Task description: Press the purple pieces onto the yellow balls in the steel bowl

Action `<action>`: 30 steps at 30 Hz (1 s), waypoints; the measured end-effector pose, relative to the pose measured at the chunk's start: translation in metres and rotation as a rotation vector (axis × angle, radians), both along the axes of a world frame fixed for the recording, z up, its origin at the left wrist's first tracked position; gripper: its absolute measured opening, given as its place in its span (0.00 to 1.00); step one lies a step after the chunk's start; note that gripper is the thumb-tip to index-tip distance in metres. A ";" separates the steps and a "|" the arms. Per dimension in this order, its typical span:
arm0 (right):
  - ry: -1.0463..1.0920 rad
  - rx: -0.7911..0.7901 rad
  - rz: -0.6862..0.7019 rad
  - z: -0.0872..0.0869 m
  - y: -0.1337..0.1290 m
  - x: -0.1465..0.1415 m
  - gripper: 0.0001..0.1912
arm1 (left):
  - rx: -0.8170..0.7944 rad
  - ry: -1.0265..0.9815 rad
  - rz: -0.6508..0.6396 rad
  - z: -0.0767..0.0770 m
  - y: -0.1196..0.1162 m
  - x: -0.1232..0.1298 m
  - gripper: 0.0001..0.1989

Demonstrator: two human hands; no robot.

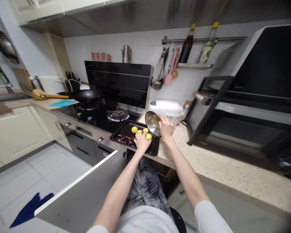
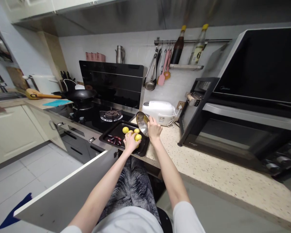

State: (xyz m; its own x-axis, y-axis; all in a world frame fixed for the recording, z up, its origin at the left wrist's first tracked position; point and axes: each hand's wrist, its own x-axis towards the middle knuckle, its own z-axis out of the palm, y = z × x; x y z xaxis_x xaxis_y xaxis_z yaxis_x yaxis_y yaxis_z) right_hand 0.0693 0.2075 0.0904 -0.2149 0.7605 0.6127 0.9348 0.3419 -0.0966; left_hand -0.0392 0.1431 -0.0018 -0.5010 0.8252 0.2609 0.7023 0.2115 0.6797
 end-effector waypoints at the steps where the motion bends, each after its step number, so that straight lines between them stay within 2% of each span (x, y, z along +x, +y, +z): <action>1: 0.024 0.002 -0.012 0.004 -0.001 0.004 0.22 | 0.001 0.016 0.001 0.000 0.000 0.000 0.21; 4: 0.119 0.003 -0.078 0.011 -0.008 0.021 0.20 | 0.017 0.039 -0.004 -0.001 0.000 0.000 0.21; 6: 0.190 -0.021 -0.182 0.009 -0.016 0.039 0.20 | 0.045 0.059 -0.019 -0.003 0.000 0.000 0.21; 9: 0.274 -0.084 -0.387 -0.004 -0.033 0.073 0.20 | 0.095 0.108 -0.061 -0.005 -0.001 0.001 0.21; 11: 0.302 -0.132 -0.463 -0.018 -0.044 0.096 0.20 | 0.119 0.138 -0.105 -0.007 -0.002 0.002 0.21; 14: 0.314 -0.221 -0.474 -0.035 -0.057 0.123 0.19 | 0.146 0.169 -0.168 -0.010 -0.004 0.003 0.22; 18: 0.316 -0.327 -0.455 -0.049 -0.060 0.141 0.20 | 0.165 0.169 -0.206 -0.010 -0.005 0.005 0.22; 26: 0.343 -0.431 -0.426 -0.066 -0.050 0.148 0.19 | 0.236 0.165 -0.232 -0.007 -0.010 0.005 0.20; 30: 0.349 -0.471 -0.430 -0.070 -0.047 0.148 0.21 | 0.373 0.120 -0.277 -0.008 -0.013 0.006 0.20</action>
State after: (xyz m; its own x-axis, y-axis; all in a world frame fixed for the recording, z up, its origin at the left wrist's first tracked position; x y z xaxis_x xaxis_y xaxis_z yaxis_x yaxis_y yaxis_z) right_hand 0.2177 0.1609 0.0209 0.3105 0.9338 0.1779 0.8651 -0.2000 -0.4600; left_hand -0.0332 0.1299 -0.0097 -0.2233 0.7627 0.6070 0.7763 -0.2374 0.5840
